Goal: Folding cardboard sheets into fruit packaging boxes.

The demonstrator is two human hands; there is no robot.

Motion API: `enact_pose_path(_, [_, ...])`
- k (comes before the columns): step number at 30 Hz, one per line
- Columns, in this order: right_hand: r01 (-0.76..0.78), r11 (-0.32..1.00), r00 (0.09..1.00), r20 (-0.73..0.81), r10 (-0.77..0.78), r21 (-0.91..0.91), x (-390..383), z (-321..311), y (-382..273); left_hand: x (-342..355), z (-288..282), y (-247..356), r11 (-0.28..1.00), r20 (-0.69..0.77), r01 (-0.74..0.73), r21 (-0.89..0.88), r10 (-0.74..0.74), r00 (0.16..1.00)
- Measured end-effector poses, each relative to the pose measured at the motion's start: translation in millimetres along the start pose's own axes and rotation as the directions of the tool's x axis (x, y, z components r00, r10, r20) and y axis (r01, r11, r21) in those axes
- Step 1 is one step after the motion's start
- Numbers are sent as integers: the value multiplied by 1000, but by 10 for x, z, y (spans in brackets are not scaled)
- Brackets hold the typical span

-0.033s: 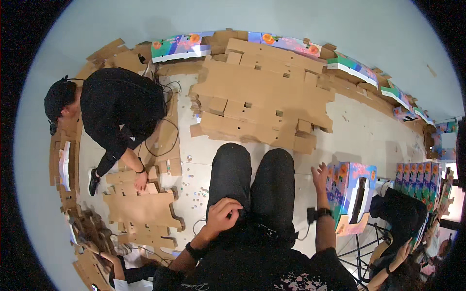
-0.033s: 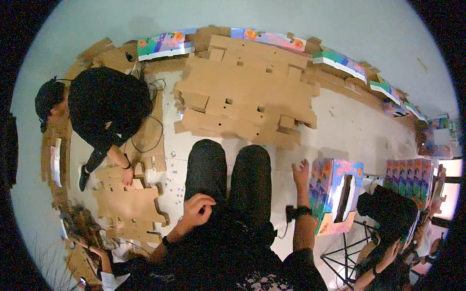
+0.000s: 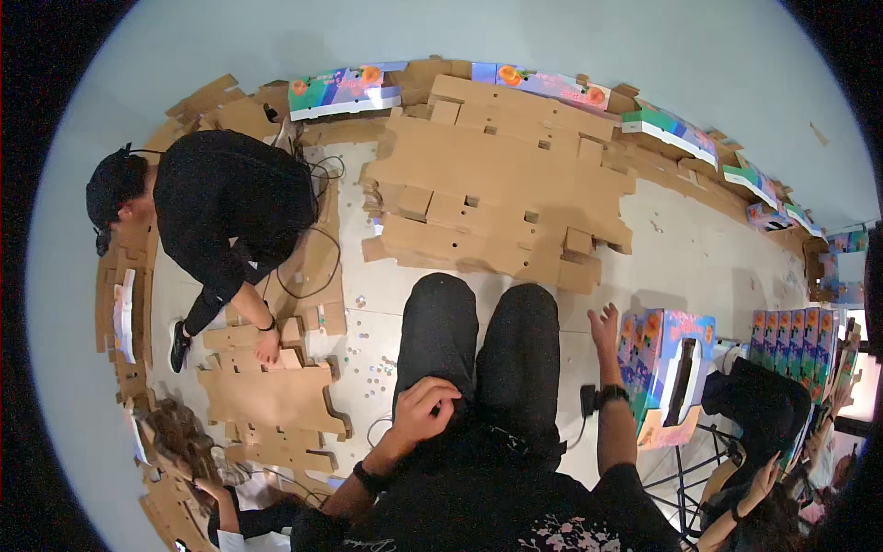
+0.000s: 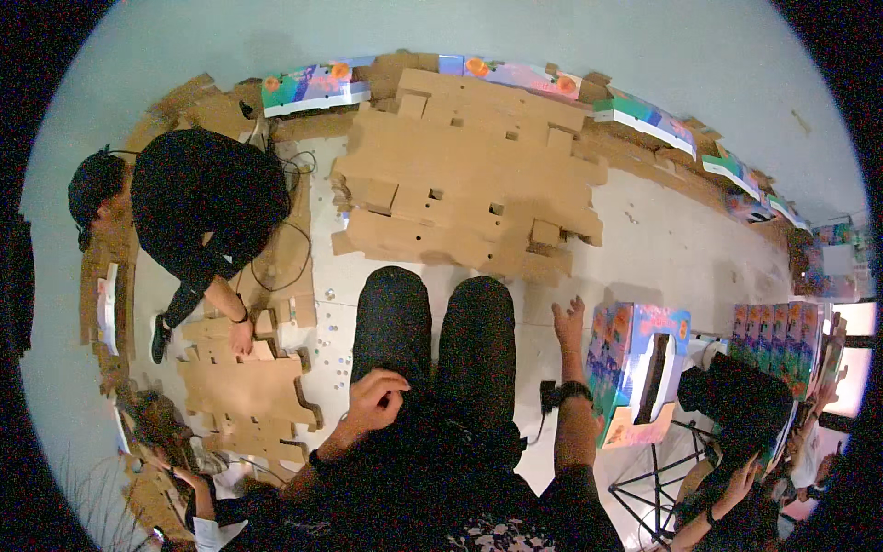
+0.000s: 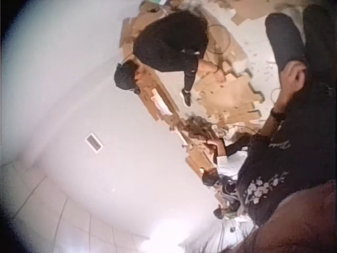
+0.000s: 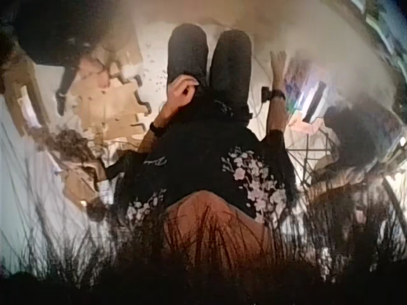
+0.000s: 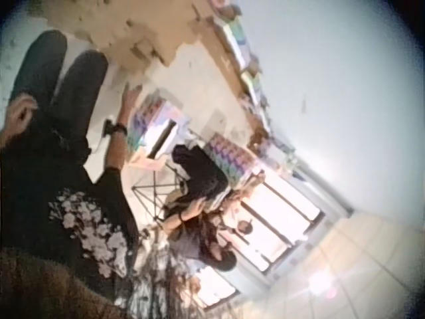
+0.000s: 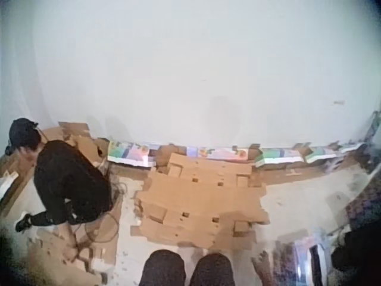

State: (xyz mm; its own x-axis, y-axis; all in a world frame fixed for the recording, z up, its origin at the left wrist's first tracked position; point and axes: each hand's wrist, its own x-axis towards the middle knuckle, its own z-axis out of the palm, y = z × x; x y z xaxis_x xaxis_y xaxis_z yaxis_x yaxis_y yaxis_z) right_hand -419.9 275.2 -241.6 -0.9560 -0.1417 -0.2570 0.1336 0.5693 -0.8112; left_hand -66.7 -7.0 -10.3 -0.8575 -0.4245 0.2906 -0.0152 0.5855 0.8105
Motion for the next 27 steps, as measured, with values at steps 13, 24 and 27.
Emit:
enact_pose_path(13, [233,843,961,246,-124,-484,1029,751,-411,-10,30,-85,999,8,11,-42,-11,1000])
enact_pose_path(24, [-283,519,893,420,-165,807,-1013,-770,-2926,341,0,210,999,48,24,-25,-23,999])
enact_pose_path(27, [-354,561,735,594,-328,748,-1798,-529,-3192,692,182,430,997,48,-75,2,75,996])
